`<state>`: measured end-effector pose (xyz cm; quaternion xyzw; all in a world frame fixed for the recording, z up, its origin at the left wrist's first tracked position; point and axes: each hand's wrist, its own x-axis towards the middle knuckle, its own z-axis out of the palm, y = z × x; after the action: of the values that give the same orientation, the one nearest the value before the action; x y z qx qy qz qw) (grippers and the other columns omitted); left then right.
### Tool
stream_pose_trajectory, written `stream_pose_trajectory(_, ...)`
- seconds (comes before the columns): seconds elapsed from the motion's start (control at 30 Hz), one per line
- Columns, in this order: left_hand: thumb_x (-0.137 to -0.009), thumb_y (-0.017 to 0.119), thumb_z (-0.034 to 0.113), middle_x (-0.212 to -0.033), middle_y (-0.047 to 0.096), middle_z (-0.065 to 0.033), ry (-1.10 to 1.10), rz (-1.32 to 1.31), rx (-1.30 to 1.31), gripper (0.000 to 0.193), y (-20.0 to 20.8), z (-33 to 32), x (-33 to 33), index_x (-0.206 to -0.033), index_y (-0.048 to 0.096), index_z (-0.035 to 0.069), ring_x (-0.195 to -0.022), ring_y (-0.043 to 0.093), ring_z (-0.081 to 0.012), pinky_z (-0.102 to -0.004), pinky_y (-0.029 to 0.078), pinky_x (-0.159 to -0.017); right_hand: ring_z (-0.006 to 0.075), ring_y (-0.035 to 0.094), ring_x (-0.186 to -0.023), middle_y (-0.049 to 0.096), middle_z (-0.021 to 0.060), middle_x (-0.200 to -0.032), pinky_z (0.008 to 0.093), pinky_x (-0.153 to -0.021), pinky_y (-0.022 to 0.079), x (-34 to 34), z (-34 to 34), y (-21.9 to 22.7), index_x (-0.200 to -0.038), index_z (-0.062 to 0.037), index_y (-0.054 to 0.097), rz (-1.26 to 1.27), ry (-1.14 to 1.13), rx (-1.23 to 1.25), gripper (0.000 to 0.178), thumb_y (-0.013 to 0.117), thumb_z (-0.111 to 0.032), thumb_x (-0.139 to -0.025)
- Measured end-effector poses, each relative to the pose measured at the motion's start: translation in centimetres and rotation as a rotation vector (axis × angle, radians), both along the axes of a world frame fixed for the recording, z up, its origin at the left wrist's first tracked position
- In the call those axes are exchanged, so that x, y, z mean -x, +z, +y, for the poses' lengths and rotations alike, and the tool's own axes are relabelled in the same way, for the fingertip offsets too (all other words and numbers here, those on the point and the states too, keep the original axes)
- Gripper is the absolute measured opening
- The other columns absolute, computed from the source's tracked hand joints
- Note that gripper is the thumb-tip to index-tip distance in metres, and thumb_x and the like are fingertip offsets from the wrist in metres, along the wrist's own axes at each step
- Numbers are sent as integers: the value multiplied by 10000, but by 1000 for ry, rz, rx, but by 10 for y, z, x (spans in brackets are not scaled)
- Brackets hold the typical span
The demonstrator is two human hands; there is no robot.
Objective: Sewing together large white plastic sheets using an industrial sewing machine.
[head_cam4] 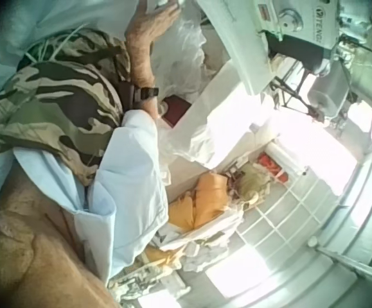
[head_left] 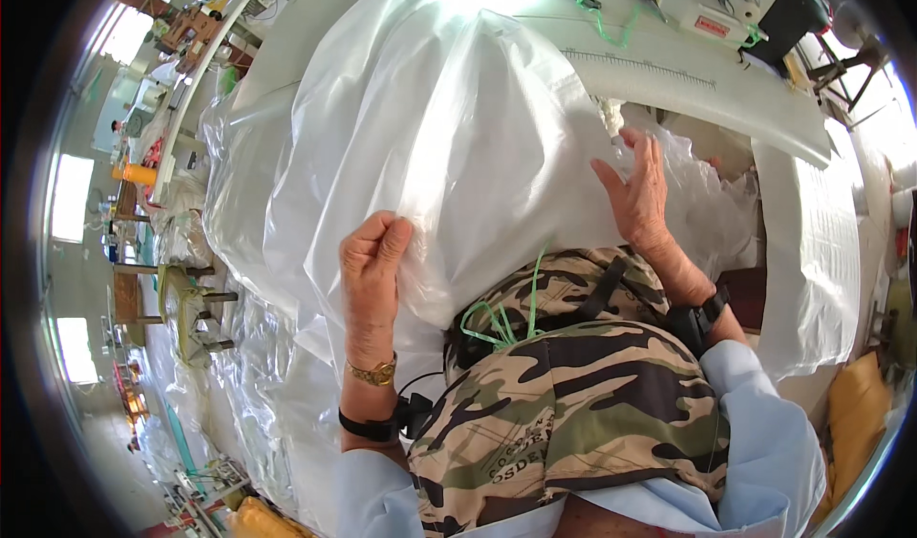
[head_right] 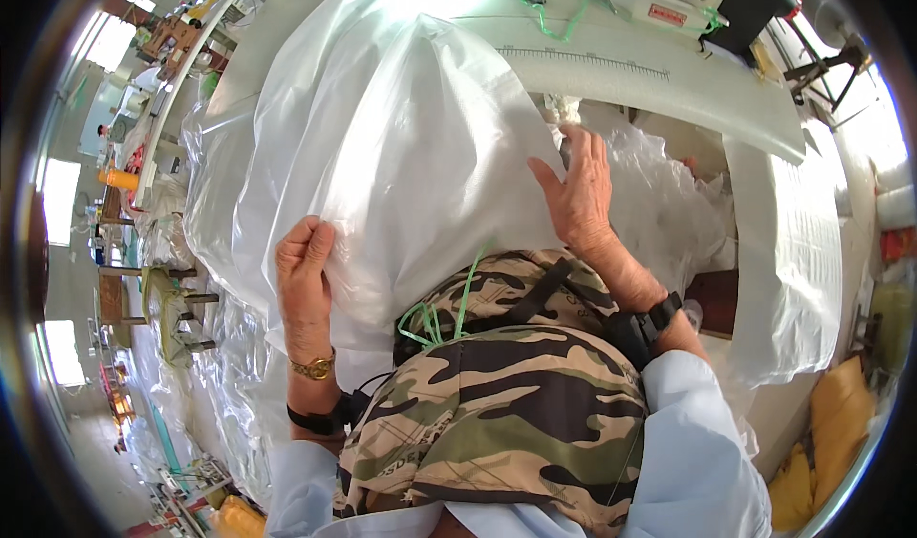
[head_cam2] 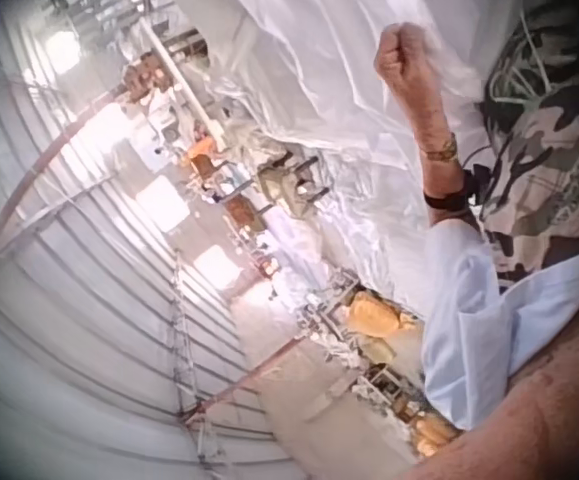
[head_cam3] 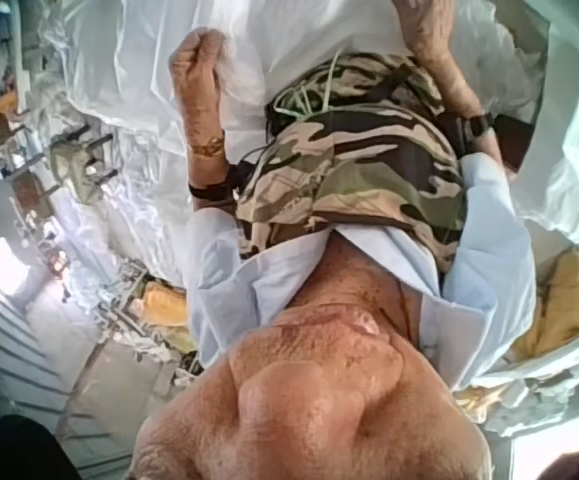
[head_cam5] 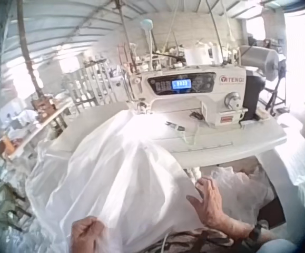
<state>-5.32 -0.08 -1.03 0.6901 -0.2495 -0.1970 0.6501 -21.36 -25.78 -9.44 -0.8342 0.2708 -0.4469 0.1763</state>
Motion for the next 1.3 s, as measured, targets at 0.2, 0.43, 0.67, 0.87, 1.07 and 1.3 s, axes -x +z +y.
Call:
stream_pose_trajectory(0.2,-939,643,128,-780,637,31,33,132,163,151,35,-7,3,-908,678,-16,-663,522,-16,-160,402,-602,236,467,-652,527,145,-768,360,-620,411,22,-14,-21,-927,-7,547,363,194,-702,205,645,-183,-884)
stream_pose_trajectory(0.43,-912,661,124,-695,532,84,-41,-30,71,126,47,-15,-5,-901,678,0,-609,422,4,-171,327,-540,290,382,-577,399,140,-672,357,-543,371,36,28,94,-815,7,439,165,704,-350,217,602,-86,-924)
stream_pose_trajectory(0.67,-914,648,119,-644,467,49,-211,-307,-97,154,50,-31,23,-879,629,-29,-598,385,-31,-211,332,-533,281,458,-574,466,132,-669,362,-559,406,5,61,118,-816,3,481,262,946,-491,193,609,-99,-918)
stream_pose_trajectory(0.87,-915,616,109,-634,512,-79,-253,-461,-178,142,43,-31,29,-877,600,-27,-565,430,-129,-282,392,-545,365,594,-589,569,154,-618,417,-542,447,-9,82,117,-819,-16,550,262,1089,-454,155,626,-131,-890)
stream_pose_trajectory(1.07,-939,581,119,-636,519,-70,-265,-431,-207,154,28,-26,22,-881,594,-23,-577,465,-103,-279,387,-534,391,601,-620,586,174,-630,455,-561,462,-16,94,103,-819,-22,540,246,1148,-299,167,628,-154,-872)
stream_pose_trajectory(1.3,-974,581,178,-631,398,74,-237,-185,-112,232,31,-20,18,-815,567,9,-591,314,-28,-224,267,-495,313,613,-596,591,96,-648,407,-618,485,-35,106,92,-825,-36,511,120,1201,28,161,624,-149,-847)
